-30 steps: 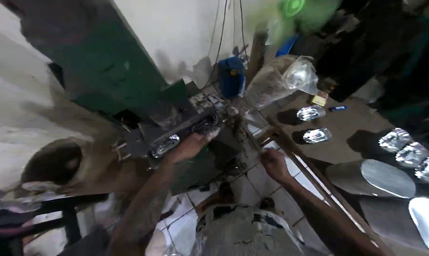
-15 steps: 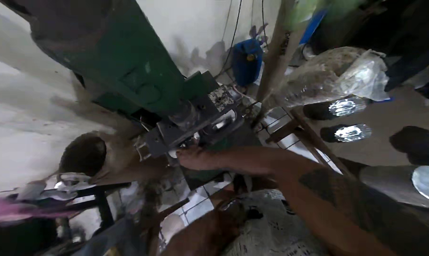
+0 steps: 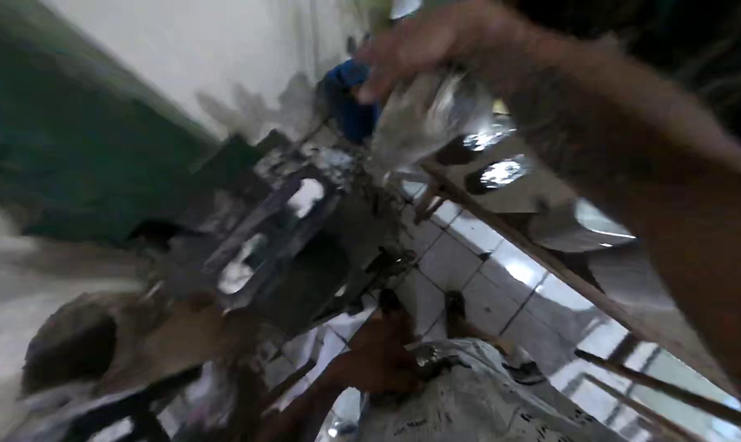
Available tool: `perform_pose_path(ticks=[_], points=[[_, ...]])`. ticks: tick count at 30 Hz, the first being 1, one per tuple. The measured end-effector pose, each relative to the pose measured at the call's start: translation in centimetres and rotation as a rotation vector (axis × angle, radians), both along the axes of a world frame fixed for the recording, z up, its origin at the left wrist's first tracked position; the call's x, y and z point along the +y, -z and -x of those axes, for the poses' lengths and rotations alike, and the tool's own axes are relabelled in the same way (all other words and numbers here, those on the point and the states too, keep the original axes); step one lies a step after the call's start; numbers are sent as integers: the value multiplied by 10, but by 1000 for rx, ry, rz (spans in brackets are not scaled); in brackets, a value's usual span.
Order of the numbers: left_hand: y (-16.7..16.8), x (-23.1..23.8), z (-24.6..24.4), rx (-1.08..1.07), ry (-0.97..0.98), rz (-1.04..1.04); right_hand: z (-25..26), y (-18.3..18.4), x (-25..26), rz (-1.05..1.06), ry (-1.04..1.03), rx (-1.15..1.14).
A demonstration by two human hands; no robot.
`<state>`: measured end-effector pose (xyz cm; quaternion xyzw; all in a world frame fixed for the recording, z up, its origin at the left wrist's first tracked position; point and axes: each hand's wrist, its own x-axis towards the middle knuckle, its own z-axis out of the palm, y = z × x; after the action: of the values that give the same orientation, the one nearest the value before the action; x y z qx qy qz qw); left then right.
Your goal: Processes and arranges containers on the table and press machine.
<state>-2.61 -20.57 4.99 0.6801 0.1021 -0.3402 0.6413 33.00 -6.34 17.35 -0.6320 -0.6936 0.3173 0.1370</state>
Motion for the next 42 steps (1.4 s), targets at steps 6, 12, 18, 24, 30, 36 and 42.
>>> perform_pose_path(ticks=[6, 12, 18, 24, 30, 36, 42], points=[[21, 4, -139, -192, -246, -316, -8, 111, -307, 247, 120, 157], [57, 24, -349, -243, 67, -797, 11, 311, -481, 597, 754, 54], [108, 51, -456, -380, 407, -936, -5, 335, -491, 746, 907, 148], [127, 56, -470, -317, 470, -940, -8, 324, -488, 691, 959, 197], [134, 62, -469, -396, 373, -748, 7, 177, -483, -50, 1238, 235], [95, 36, -462, -373, 192, -818, -81, 196, -516, -118, 1061, -418], [11, -121, -434, -418, 366, -719, -93, 194, -534, -240, 1027, -9]])
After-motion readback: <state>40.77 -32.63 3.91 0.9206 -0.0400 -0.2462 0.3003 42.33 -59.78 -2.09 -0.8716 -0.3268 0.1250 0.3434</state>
